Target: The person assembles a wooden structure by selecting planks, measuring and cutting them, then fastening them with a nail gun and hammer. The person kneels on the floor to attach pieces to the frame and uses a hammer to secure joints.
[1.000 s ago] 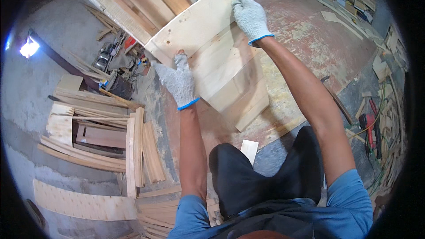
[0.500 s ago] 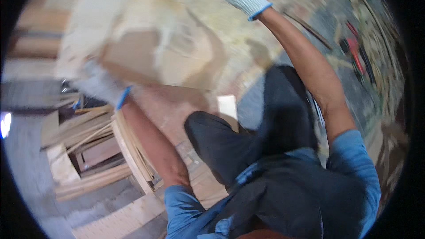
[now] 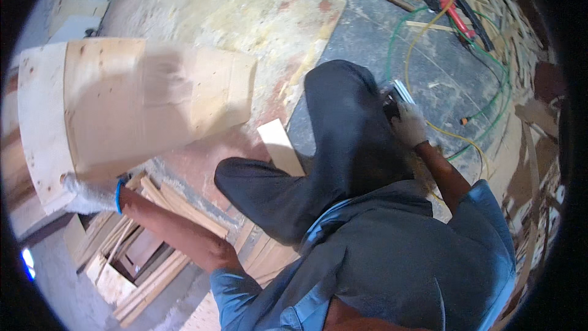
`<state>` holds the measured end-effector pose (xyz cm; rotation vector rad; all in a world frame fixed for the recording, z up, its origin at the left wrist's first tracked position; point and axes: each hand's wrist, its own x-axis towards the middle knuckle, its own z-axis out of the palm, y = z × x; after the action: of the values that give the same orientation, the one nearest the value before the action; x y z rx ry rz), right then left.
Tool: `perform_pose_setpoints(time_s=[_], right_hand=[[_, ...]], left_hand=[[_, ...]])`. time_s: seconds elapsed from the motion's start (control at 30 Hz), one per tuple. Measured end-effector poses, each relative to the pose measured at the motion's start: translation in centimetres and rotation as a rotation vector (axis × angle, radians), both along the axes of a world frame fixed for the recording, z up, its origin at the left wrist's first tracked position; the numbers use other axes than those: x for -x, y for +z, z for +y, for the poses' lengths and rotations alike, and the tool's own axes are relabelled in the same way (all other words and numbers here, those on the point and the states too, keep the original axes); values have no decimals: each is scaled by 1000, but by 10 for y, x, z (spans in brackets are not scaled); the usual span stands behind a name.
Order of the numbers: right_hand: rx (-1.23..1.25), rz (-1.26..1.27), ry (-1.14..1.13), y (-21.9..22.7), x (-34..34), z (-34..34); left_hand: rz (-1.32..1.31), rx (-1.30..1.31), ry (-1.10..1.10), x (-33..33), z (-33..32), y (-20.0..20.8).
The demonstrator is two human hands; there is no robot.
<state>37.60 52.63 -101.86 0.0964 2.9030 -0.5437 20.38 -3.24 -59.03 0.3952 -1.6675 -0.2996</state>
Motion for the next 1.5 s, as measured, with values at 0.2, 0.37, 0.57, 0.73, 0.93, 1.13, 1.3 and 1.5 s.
perform_pose_setpoints(time_s=[0.2,0.37,0.57,0.73,0.93,1.13,1.3,1.5], right_hand=[[-32,-229,-189,-75,11,-23],[106,-237,-278,-58,22,-25],[154,-271,-264,69,95,-14],[719,362,-25,249,164,-63],[1445,379,125,336,225,-163],[1711,-128,323,368,262,-258],[1894,-211,392,372,278,-291],[1885,-219,416,370,281,-295]], left_hand=[[-7,2,-199,4,6,-7],[49,98,-202,8,22,5],[73,-180,-329,-3,30,4],[79,-204,-286,-2,18,-8],[52,-209,-249,-1,36,3],[118,-246,-334,2,46,8],[123,-233,-333,5,48,6],[107,-180,-288,5,44,1]])
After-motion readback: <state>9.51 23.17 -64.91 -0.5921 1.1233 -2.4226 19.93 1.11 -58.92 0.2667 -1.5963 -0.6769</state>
